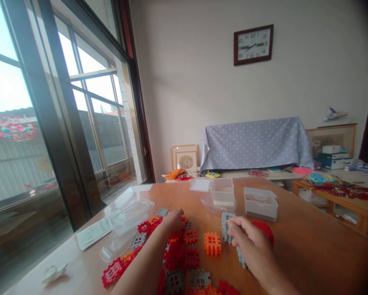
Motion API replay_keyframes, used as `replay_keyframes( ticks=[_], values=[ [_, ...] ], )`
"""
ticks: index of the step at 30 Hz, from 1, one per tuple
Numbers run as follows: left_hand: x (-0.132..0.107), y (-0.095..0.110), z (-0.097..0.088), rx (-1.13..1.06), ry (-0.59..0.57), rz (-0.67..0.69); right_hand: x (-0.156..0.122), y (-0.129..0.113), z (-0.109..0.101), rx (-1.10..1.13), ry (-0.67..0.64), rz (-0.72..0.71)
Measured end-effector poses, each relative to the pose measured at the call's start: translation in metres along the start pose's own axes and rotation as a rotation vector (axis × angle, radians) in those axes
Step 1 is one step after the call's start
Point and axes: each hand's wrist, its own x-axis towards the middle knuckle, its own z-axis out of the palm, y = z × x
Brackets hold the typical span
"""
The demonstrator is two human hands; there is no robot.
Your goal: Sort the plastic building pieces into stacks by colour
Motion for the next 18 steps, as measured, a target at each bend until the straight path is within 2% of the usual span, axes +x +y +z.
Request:
replay_keyframes(
  ticks=[6,11,15,18],
  values=[
    [-0.013,-0.006,-0.004,-0.056,0.029,0.051,-0.004,-0.003,0.003,-0.007,0.009,0.021],
    [-0.029,-0.005,-0.017,-0.179,0.134,0.073,-0.003,-0.001,0.004,-0.012,-0.02,0.0],
    [-0.051,0.01,-0.029,-0.353,0.179,0.072,-0.003,0.001,0.006,-0.014,-0.103,-0.028],
    [-0.077,0.029,-0.034,-0.54,0.149,0.075,-0.007,0.002,0.008,-0.057,-0.13,-0.084]
  ],
)
